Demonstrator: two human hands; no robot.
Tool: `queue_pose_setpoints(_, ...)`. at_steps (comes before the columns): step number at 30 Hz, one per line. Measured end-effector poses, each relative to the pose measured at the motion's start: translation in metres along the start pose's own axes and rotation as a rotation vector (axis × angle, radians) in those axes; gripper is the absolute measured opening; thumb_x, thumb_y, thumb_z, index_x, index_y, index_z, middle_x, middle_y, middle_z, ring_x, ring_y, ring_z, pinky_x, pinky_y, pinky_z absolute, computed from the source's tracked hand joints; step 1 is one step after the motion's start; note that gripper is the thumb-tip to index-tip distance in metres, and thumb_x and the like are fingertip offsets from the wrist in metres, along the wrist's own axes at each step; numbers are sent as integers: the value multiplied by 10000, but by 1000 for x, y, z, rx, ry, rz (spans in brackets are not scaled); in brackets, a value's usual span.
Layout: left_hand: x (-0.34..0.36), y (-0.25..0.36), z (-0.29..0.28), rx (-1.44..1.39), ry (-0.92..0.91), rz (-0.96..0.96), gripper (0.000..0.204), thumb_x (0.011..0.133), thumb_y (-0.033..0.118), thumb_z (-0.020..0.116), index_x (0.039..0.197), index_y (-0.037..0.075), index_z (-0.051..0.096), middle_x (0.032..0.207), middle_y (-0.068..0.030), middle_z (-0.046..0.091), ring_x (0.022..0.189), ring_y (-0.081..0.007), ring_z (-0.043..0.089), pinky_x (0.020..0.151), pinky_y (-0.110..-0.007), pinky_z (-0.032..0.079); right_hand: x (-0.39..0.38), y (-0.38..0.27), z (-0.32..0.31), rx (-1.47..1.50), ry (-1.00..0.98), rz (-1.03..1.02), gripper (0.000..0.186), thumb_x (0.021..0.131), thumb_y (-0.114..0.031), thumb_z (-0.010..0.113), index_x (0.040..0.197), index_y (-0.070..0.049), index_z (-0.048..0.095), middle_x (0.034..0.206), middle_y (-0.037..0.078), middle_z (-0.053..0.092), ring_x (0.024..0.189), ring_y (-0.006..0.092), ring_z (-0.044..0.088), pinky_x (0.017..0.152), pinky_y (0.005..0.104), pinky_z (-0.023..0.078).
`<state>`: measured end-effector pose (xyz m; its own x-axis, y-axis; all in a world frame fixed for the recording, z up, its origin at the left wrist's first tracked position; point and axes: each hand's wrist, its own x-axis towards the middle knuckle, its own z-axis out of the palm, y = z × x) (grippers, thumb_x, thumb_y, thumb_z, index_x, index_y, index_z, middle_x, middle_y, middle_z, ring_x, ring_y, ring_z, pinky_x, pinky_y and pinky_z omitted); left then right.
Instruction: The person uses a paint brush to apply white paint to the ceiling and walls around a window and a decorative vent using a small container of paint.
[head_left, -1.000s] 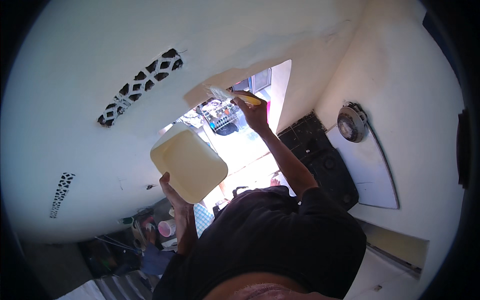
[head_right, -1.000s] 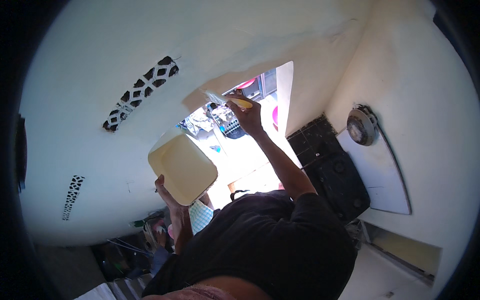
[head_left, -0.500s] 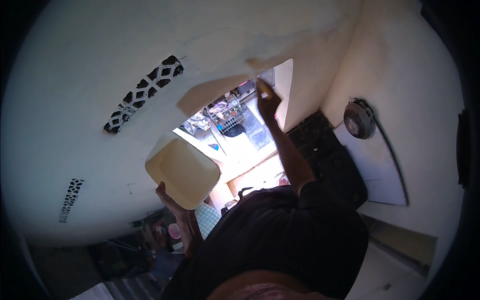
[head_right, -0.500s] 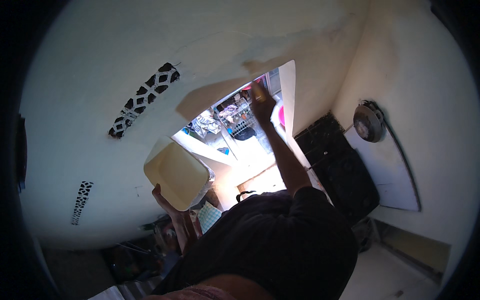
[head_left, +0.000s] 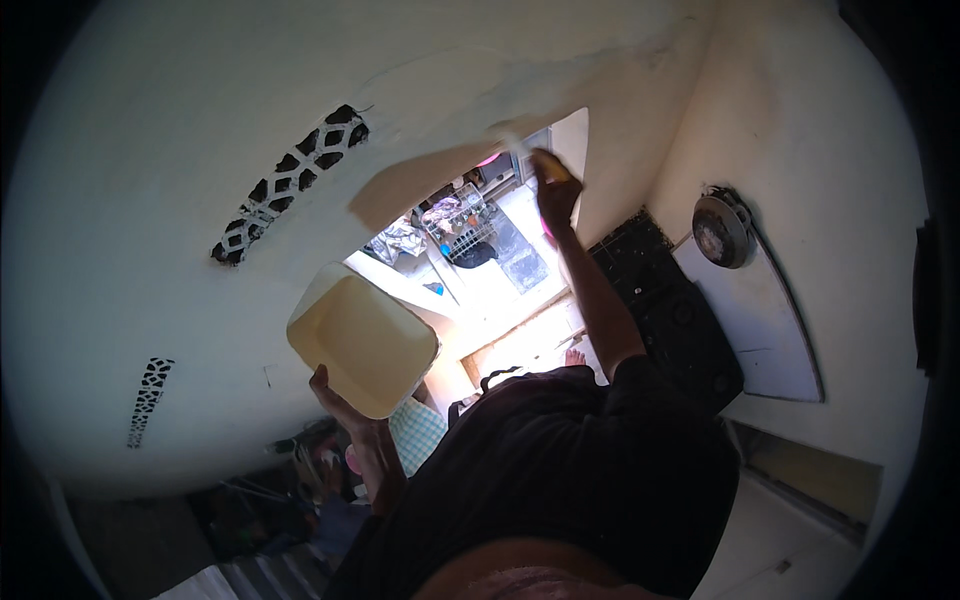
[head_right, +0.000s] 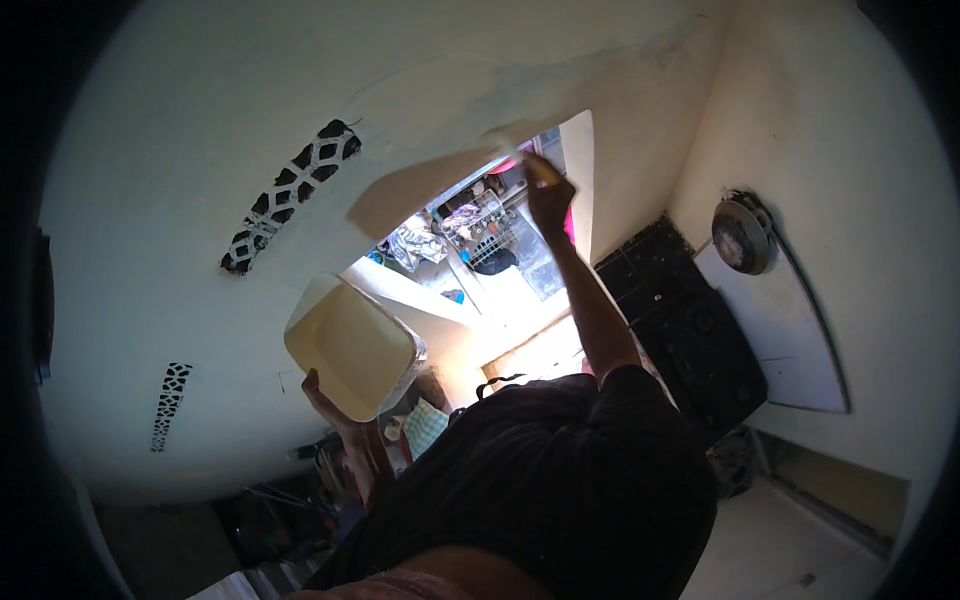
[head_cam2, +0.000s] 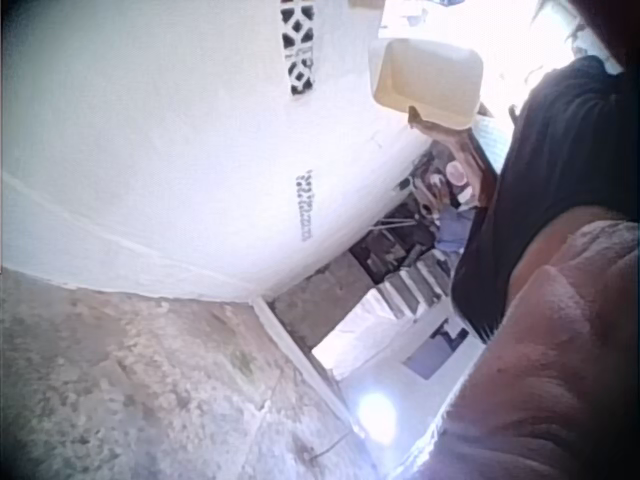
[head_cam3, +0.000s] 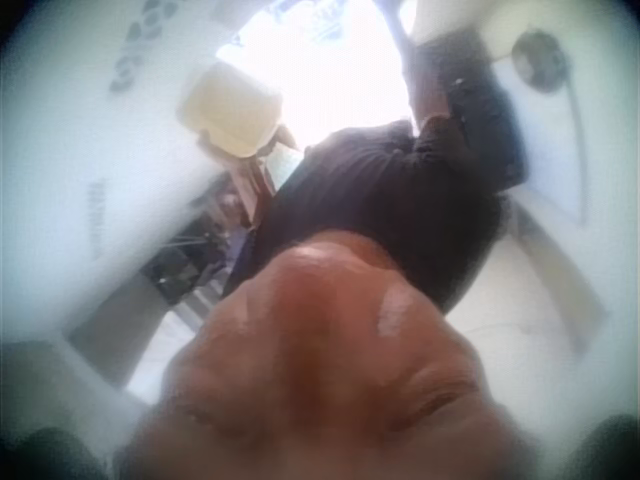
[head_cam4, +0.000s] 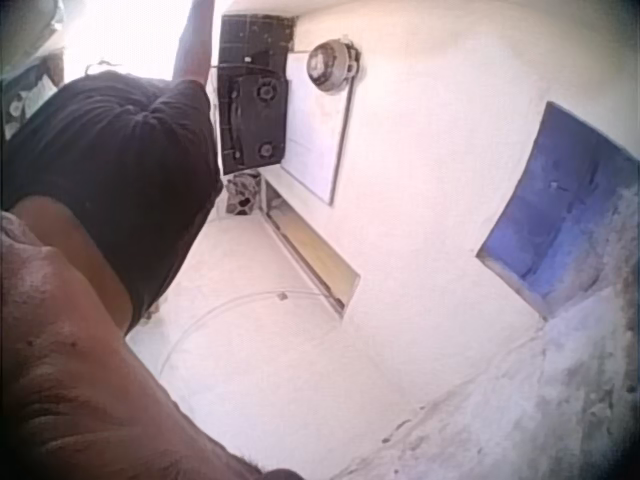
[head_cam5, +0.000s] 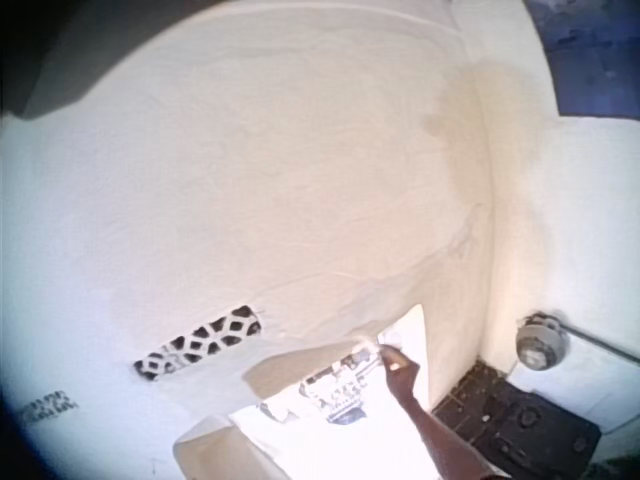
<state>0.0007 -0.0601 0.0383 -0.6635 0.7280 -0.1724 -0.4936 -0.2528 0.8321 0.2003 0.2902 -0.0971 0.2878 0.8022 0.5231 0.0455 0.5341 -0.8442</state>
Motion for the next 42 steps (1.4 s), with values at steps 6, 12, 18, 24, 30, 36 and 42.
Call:
queue_pose_setpoints(6, 2, -1, -3, -43, -10, 3, 531, 913, 433, 428, 1259, 37, 509, 1170, -104, 578, 1028, -258, 594, 809, -389, 511, 10, 3, -14, -137, 222, -103, 202, 903, -118, 678, 1066, -2, 707, 1018, 134, 726, 934, 235, 702, 825, 335, 541)
queue_pose_setpoints(12, 1, 1, 11, 3, 66, 19, 541, 911, 449, 419, 1250, 37, 511, 1164, -111, 575, 1045, -257, 580, 819, -410, 504, -126, -37, 74, 19, -335, -148, 272, 838, -88, 741, 1104, -64, 694, 984, 120, 717, 879, 236, 709, 768, 339, 555)
queue_pose_setpoints(18, 10, 0, 4, -4, 44, 36, 536, 908, 457, 418, 1237, 45, 513, 1163, -104, 565, 1044, -257, 571, 822, -402, 489, -105, -38, 62, 169, -394, -119, 246, 843, -58, 733, 1086, -44, 704, 1012, 111, 726, 920, 192, 706, 792, 321, 549)
queue_pose_setpoints(24, 3, -7, 18, 23, 131, 36, 526, 904, 460, 419, 1223, 53, 519, 1145, -97, 564, 1042, -252, 570, 810, -416, 485, 20, 27, -18, -15, -29, -67, 206, 878, -184, 709, 1037, -55, 728, 943, 101, 737, 823, 183, 701, 731, 309, 540)
queue_pose_setpoints(30, 0, -18, 14, 41, 126, 41, 529, 907, 465, 411, 1225, 55, 516, 1151, -102, 558, 1029, -258, 577, 801, -418, 491, 55, 30, -50, -186, 366, -155, 202, 896, -120, 684, 1051, 6, 706, 934, 125, 731, 833, 220, 706, 743, 336, 553)
queue_pose_setpoints(36, 10, -27, 10, 86, 17, 10, 525, 907, 461, 413, 1231, 60, 512, 1159, -110, 551, 1045, -260, 570, 810, -428, 498, -78, -6, 37, -29, -300, 56, 264, 833, -140, 736, 1092, -99, 707, 1062, 111, 716, 971, 260, 697, 839, 344, 538)
queue_pose_setpoints(42, 11, -34, 9, 170, 146, 80, 548, 896, 480, 413, 1262, 81, 494, 1192, -96, 540, 1084, -253, 562, 842, -441, 506, -67, -46, 36, 147, -571, -41, 266, 842, -179, 755, 1092, -103, 705, 1043, 85, 719, 949, 232, 700, 814, 358, 547)
